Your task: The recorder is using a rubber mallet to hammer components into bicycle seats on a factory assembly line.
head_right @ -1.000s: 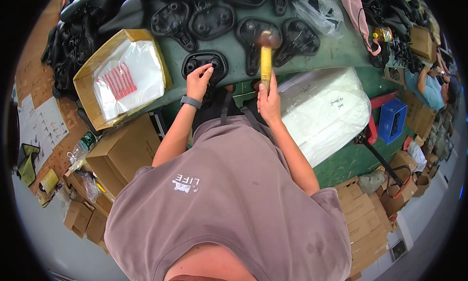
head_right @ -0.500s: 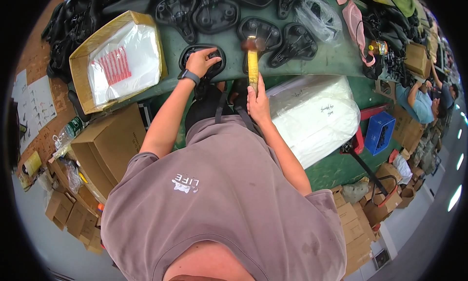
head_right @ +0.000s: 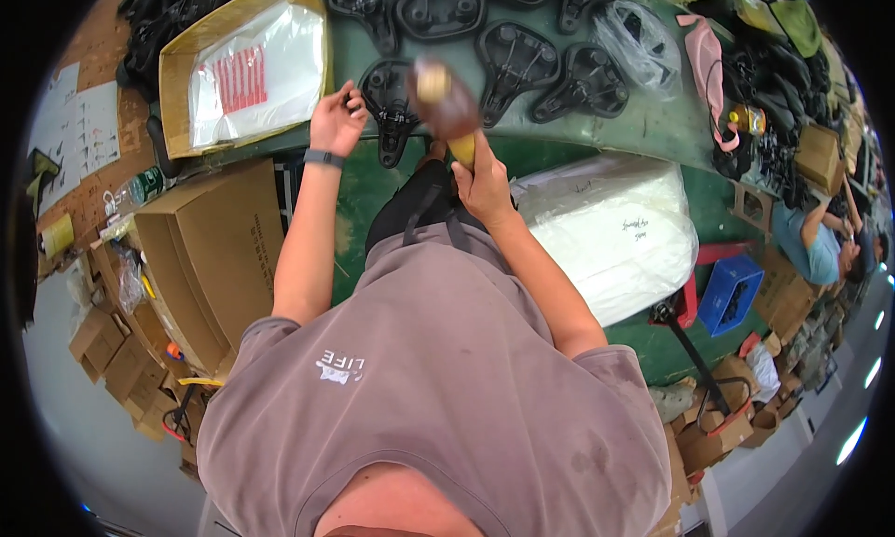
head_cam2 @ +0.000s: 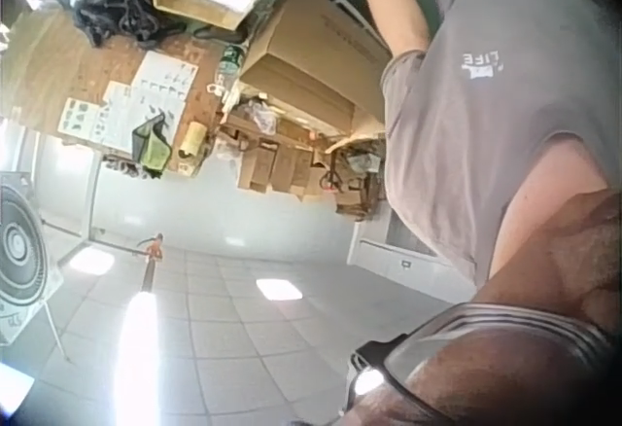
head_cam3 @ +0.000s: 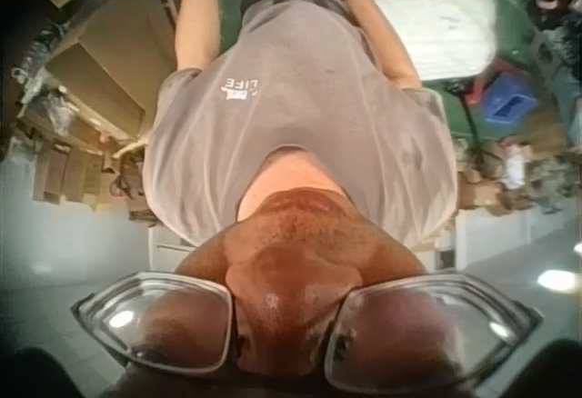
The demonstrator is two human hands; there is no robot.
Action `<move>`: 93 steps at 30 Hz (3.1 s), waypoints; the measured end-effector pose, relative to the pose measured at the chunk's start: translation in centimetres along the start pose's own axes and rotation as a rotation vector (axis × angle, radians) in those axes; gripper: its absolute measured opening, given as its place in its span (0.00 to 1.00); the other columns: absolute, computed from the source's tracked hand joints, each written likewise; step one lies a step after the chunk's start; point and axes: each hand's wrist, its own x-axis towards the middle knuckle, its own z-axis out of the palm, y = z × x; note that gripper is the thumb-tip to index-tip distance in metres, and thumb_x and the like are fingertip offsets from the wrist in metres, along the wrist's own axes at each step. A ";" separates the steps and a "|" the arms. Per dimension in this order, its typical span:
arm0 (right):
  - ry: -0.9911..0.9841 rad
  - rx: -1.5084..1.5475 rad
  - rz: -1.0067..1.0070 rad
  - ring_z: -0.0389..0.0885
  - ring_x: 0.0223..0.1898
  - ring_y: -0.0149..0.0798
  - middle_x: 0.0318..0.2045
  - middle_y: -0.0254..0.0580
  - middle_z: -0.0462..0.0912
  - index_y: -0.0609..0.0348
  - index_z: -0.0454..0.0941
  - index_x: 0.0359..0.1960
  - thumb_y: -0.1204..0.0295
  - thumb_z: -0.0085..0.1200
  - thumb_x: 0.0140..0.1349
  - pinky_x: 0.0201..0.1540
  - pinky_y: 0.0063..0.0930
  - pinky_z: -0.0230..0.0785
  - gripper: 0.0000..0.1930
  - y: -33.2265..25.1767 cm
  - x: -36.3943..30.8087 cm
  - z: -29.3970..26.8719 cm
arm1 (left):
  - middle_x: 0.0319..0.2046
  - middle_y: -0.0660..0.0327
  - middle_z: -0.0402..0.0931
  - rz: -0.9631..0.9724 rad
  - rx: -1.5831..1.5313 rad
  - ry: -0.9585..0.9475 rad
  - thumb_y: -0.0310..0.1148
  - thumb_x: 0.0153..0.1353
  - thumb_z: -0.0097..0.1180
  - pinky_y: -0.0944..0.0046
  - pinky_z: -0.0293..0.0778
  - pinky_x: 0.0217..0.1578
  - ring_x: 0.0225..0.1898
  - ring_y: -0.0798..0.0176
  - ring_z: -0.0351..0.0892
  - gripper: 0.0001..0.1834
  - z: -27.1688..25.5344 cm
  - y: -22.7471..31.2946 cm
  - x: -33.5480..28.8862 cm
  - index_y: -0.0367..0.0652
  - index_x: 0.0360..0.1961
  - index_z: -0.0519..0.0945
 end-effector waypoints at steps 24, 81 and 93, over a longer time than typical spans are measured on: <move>-0.111 0.307 0.609 0.66 0.19 0.22 0.26 0.27 0.70 0.39 0.50 0.92 0.64 0.48 0.90 0.18 0.24 0.63 0.35 -6.2 2.5 2.6 | 0.34 0.67 0.92 0.764 0.911 0.120 0.31 0.76 0.72 0.70 0.75 0.29 0.26 0.77 0.80 0.12 -1.4 -4.4 5.8 0.44 0.57 0.96; 0.031 0.666 0.786 0.67 0.17 0.24 0.25 0.29 0.70 0.41 0.47 0.92 0.62 0.49 0.90 0.16 0.25 0.65 0.36 -6.3 15.9 2.7 | 0.31 0.53 0.92 0.899 1.371 -0.112 0.40 0.68 0.78 0.60 0.85 0.36 0.29 0.57 0.92 0.14 12.8 -0.7 19.0 0.39 0.42 0.95; -0.041 0.661 0.769 0.68 0.18 0.24 0.28 0.30 0.71 0.40 0.46 0.92 0.62 0.49 0.90 0.16 0.24 0.65 0.37 -3.8 18.3 1.4 | 0.25 0.64 0.87 0.611 1.134 0.115 0.38 0.64 0.84 0.66 0.77 0.31 0.26 0.73 0.82 0.17 11.9 -3.0 19.7 0.36 0.42 0.91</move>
